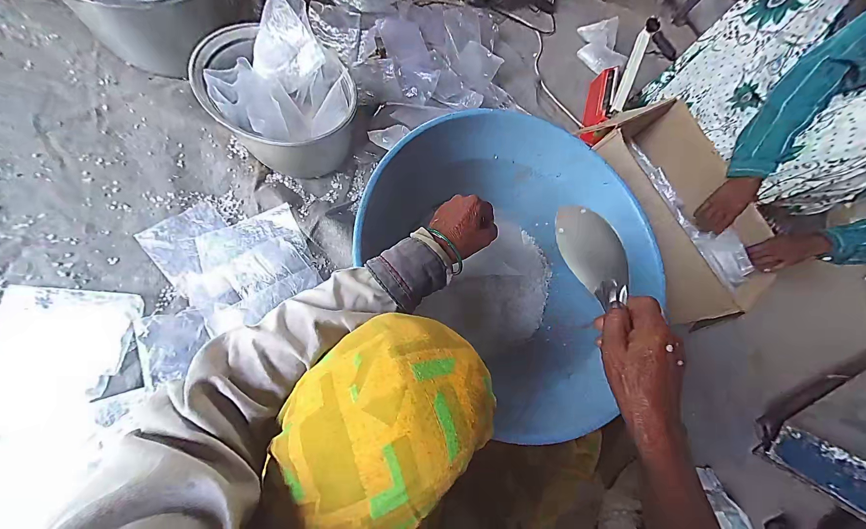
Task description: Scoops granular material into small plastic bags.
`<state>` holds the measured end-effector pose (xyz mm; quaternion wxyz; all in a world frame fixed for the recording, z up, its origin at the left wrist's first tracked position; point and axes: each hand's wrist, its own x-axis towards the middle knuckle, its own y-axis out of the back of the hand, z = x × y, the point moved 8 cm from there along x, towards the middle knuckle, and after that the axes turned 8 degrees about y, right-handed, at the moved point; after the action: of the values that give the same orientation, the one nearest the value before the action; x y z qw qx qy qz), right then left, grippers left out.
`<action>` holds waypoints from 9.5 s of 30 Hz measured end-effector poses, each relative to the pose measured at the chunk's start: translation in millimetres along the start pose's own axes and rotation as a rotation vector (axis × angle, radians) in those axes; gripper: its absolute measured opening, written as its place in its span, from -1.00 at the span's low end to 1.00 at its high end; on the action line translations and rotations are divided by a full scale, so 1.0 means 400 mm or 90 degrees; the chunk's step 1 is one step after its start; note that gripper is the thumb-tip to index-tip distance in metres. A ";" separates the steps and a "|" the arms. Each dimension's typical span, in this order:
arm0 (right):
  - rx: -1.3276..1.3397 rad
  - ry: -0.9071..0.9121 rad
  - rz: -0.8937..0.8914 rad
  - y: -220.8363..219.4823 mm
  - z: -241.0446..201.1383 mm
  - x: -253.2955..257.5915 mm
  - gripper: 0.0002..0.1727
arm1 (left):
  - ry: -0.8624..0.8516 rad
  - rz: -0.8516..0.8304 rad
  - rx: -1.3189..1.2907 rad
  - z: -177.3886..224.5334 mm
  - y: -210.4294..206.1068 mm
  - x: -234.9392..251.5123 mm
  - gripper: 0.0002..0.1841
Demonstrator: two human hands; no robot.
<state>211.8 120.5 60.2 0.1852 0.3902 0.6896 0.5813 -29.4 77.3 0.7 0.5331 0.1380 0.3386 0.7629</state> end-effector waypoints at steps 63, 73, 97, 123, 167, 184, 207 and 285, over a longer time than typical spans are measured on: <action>-0.098 0.105 -0.703 -0.389 0.038 -0.019 -0.62 | 0.001 -0.058 0.042 -0.005 -0.011 0.007 -0.71; 0.352 -0.002 -0.677 -0.301 0.067 -0.049 -0.64 | -0.005 -0.109 0.005 -0.008 -0.030 0.009 -0.76; -0.231 0.027 -0.233 -0.048 -0.147 0.075 -0.59 | 0.063 -0.228 -0.135 -0.011 -0.063 -0.016 -0.77; -0.140 0.184 -0.504 -0.337 -0.066 -0.011 -0.69 | -0.044 -0.141 0.112 0.014 -0.048 -0.010 -0.72; 0.057 -0.012 -0.003 -0.043 0.064 0.004 -0.63 | 0.093 -0.086 0.029 -0.035 -0.004 0.002 -0.69; 0.234 0.040 -0.176 -0.286 -0.091 0.106 -0.36 | -0.048 -0.149 -0.027 0.012 -0.045 -0.025 -0.71; 0.453 -0.024 0.079 -0.250 -0.032 0.124 -0.81 | 0.171 -0.048 0.119 -0.040 -0.023 -0.027 -0.58; 0.058 0.135 -0.273 -0.249 -0.226 0.079 -0.67 | 0.069 -0.030 0.009 0.003 0.026 -0.038 -0.67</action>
<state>95.8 82.9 -4.6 0.2131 0.1793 0.7980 0.5345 -30.0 61.8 10.7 0.5312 0.0923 0.3754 0.7540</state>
